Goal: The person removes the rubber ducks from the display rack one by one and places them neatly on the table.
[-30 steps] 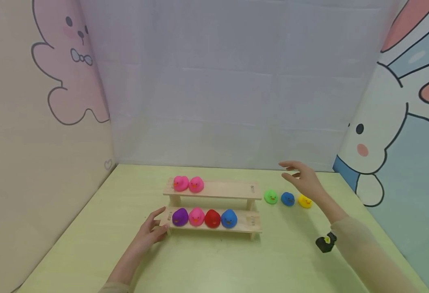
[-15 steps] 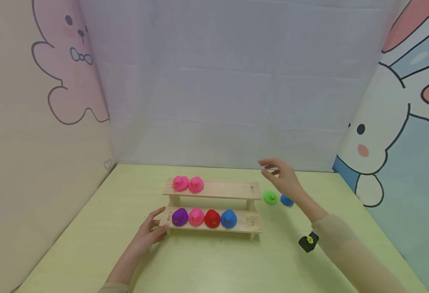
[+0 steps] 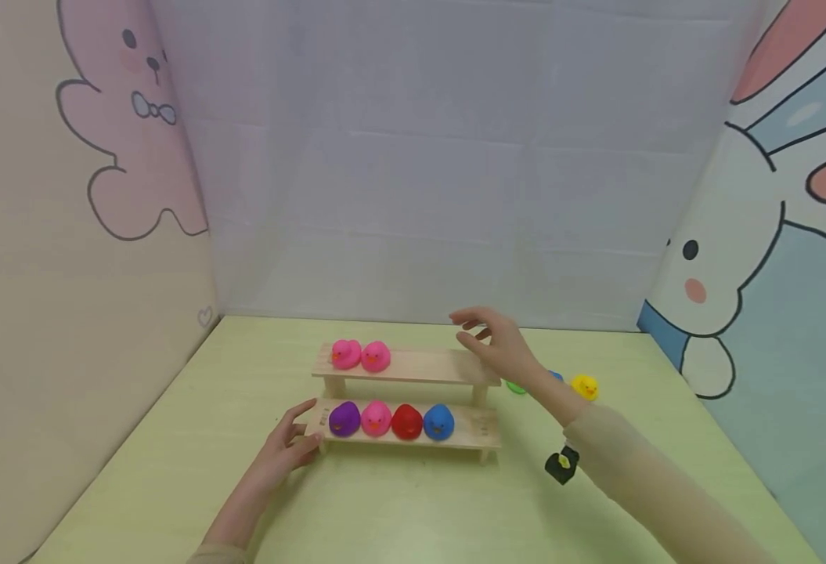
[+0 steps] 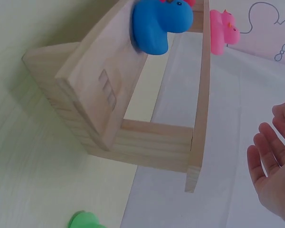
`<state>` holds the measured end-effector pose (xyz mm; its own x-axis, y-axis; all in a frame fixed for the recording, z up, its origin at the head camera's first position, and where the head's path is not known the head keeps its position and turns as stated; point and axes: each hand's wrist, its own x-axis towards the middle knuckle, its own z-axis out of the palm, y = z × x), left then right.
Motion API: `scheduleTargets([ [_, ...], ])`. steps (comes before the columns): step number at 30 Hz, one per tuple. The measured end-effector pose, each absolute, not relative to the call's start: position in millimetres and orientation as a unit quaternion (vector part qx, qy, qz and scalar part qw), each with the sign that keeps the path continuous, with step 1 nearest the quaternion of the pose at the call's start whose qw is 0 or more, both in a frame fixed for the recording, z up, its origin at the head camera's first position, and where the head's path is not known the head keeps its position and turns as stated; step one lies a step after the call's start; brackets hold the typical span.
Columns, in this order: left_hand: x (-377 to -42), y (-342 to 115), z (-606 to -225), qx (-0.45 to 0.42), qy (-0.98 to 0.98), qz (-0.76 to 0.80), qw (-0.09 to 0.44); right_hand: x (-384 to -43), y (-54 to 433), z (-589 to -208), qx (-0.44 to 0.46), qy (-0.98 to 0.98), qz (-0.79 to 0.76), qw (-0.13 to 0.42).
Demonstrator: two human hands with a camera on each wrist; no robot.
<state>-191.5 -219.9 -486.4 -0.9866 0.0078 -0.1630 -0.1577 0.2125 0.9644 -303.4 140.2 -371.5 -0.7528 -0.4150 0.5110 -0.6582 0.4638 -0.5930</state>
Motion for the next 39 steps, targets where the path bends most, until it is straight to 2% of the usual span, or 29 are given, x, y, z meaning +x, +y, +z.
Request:
scheduleTargets([
  [19, -194.8, -218.4, -485.4, -0.039, 0.78, 0.621, 0.069, -309.5, 76.7, -367.4, 0.326, -0.814, 0.46, 0.14],
  [39, -195.0, -220.3, -487.2, -0.05, 0.775, 0.625, 0.073, -313.8, 22.9, -403.2, 0.302, -0.789, 0.535, 0.017],
])
